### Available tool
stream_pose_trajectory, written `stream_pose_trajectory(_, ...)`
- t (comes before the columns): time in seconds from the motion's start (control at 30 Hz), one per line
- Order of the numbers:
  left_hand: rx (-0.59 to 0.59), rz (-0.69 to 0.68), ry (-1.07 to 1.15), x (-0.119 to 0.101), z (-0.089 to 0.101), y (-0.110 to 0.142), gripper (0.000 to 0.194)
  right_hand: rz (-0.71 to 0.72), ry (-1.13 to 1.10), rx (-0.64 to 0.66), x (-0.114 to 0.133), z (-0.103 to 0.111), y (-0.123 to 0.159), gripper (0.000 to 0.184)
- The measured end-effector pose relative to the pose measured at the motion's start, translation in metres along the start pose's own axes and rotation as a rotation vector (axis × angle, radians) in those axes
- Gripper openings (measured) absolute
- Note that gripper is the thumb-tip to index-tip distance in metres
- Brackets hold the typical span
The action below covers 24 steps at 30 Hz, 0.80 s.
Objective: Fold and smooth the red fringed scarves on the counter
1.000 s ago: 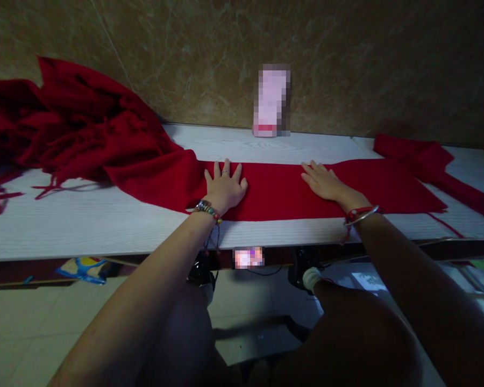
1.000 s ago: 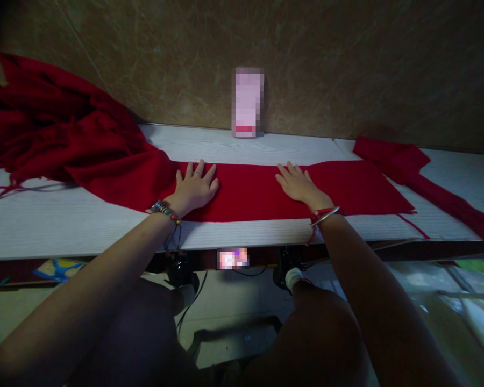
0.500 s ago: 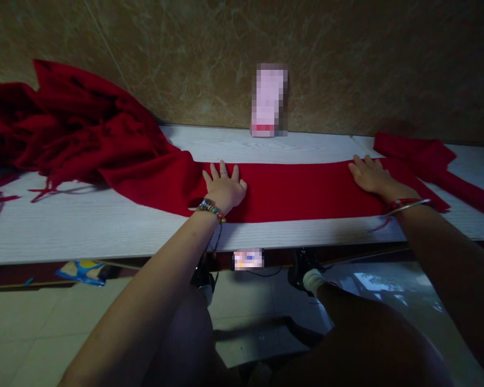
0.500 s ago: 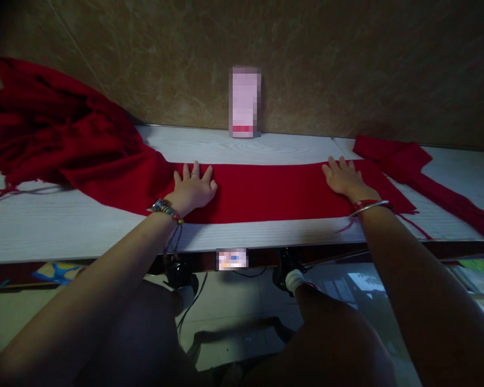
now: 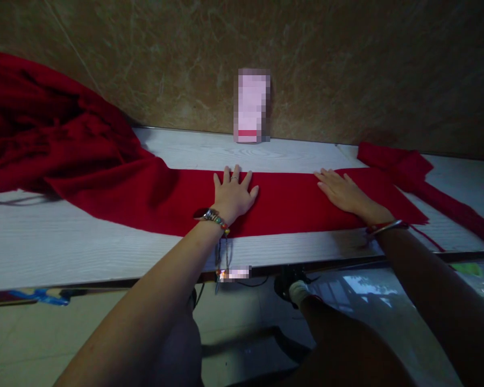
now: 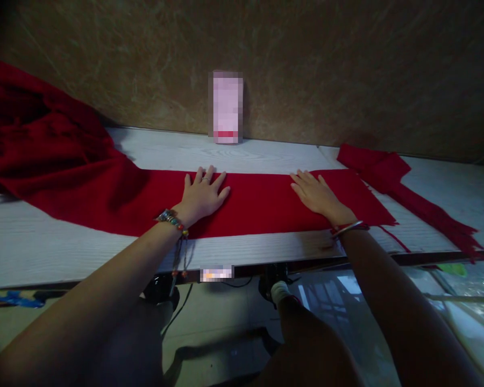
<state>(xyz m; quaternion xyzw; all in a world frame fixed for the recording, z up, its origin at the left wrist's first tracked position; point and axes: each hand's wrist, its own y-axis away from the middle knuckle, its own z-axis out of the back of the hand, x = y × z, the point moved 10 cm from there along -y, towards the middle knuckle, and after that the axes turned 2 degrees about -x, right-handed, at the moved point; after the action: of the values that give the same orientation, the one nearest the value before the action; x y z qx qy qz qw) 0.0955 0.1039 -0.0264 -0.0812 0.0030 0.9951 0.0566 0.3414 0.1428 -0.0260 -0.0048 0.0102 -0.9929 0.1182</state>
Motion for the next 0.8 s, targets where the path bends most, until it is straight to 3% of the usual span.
stream_pose_trajectory(0.2, -0.026, 0.0, -0.01, 0.0, 0.002, 0.003, 0.058, -0.283, -0.093, 0.012, -0.08, 0.012, 0.006, 0.055)
stream_pose_trajectory(0.37, -0.024, 0.001, -0.007, -0.001, 0.002, 0.002, 0.058, -0.429, -0.085, -0.018, -0.115, 0.024, 0.014, 0.054)
stream_pose_trajectory(0.47, -0.022, -0.001, -0.005, -0.001, 0.002, 0.002, 0.059, -0.497, -0.083, -0.097, -0.118, 0.037, 0.024, 0.056)
stream_pose_trajectory(0.53, -0.024, -0.002, -0.001, 0.0, 0.002, 0.002, 0.059, -0.459, -0.094, -0.173, -0.1, 0.049, 0.028, 0.054)
stream_pose_trajectory(0.6, -0.031, -0.005, 0.003, 0.0, 0.002, 0.002, 0.059, -0.333, -0.095, -0.206, -0.061, 0.057, 0.031, 0.052)
stream_pose_trajectory(0.73, -0.037, -0.012, 0.011, -0.001, 0.003, 0.003, 0.059, 0.062, -0.113, -0.022, 0.051, 0.04, 0.046, 0.052)
stream_pose_trajectory(0.8, -0.038, -0.016, 0.011, -0.001, 0.004, 0.003, 0.059, 0.201, -0.145, 0.009, 0.097, 0.029, 0.058, 0.053)
